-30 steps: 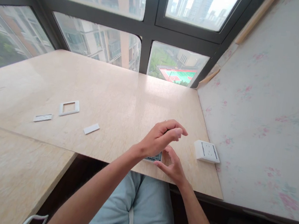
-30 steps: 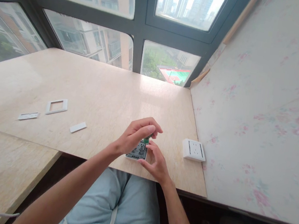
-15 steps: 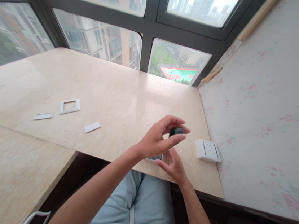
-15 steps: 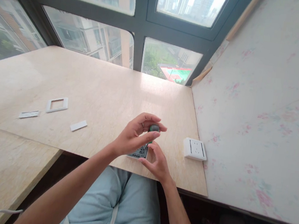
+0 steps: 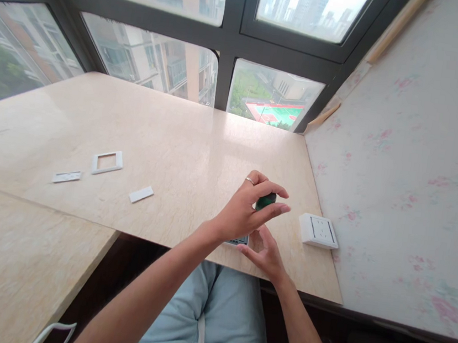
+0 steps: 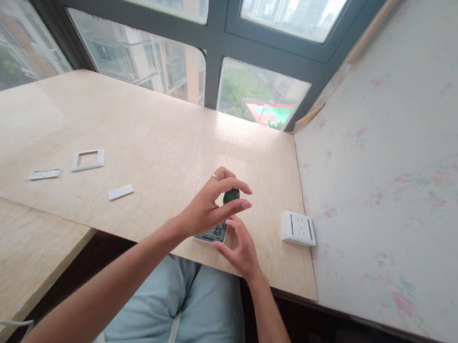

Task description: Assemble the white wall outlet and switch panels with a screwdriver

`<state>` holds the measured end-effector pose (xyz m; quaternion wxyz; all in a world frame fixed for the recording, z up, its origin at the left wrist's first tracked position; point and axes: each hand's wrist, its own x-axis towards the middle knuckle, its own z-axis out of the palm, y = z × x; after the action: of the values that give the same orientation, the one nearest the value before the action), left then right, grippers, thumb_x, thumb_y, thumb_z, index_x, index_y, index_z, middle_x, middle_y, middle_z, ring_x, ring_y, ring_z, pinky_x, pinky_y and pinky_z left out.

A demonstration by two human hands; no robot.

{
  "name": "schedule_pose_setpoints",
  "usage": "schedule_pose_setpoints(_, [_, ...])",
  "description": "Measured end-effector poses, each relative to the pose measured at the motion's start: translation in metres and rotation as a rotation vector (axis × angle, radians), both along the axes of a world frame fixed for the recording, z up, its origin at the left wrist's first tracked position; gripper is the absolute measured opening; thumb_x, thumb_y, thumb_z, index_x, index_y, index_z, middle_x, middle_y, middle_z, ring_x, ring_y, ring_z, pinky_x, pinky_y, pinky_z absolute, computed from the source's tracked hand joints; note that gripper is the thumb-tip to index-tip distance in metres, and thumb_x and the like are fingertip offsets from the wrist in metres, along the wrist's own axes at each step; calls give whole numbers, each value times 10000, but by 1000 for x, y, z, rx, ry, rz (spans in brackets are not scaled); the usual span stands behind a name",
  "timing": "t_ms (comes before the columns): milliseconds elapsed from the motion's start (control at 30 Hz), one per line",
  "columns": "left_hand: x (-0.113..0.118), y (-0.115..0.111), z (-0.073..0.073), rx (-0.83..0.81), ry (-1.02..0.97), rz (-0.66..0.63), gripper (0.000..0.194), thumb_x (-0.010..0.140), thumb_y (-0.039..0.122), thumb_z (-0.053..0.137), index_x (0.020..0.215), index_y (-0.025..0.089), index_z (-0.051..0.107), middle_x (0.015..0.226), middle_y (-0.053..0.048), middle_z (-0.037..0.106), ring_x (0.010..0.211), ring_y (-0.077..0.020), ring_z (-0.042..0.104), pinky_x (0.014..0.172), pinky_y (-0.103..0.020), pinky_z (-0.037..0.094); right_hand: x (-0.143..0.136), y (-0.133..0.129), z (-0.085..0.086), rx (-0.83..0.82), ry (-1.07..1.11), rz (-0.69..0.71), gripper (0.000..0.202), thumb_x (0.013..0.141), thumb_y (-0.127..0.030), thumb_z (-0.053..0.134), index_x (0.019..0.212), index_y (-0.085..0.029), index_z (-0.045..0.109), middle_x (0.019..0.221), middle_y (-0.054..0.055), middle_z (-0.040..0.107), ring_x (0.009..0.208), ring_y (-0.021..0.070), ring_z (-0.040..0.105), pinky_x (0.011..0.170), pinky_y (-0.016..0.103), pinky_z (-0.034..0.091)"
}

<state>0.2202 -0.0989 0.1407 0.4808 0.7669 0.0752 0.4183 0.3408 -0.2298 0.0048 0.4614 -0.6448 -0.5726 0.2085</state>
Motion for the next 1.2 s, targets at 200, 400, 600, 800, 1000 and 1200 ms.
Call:
schedule_pose_setpoints(200, [-7,0,-1,-192,-16,-210,304,989,382,590,1234,203,605,1048,-84,680,959,-193,629,852,-342,502,1,1,-1,6,-25,0,519,795,-449,805,1212,-239,578,1313,134,651,1267,355,596,1048,530,497])
schedule_pose_setpoints(400, [-5,1,-6,-538,-123,-326,393,981,559,537,1010,178,628,874,-50,639,815,-160,611,728,-287,494,3,0,-4,61,-52,32,501,824,-410,792,1239,-258,555,1422,137,583,1360,322,531,1125,531,444])
schedule_pose_setpoints(600, [5,-4,-12,-533,-103,-306,432,913,615,613,885,195,514,745,37,487,620,-88,446,577,-232,387,1,1,0,40,-42,25,509,822,-423,790,1252,-259,572,1389,123,614,1323,332,565,1094,522,477])
schedule_pose_setpoints(800, [17,-6,-19,-594,-161,-305,553,669,362,926,877,226,432,826,62,477,669,-66,488,611,-222,407,0,1,4,-18,-25,-3,509,813,-449,793,1229,-247,581,1233,118,682,1210,337,628,1007,508,524])
schedule_pose_setpoints(1000, [13,1,-18,-498,-152,-211,380,672,388,916,873,187,664,870,4,587,829,-128,571,762,-283,471,1,-1,-2,-41,-30,-29,545,783,-499,805,1200,-241,569,1209,117,678,1146,337,647,979,516,529])
schedule_pose_setpoints(1200, [8,-5,-16,-663,-182,-410,398,911,538,665,1071,175,641,938,-60,669,880,-170,650,806,-319,519,3,-3,-8,-61,-4,-41,750,780,-506,808,1390,-240,462,1306,141,635,1214,347,619,1026,538,508])
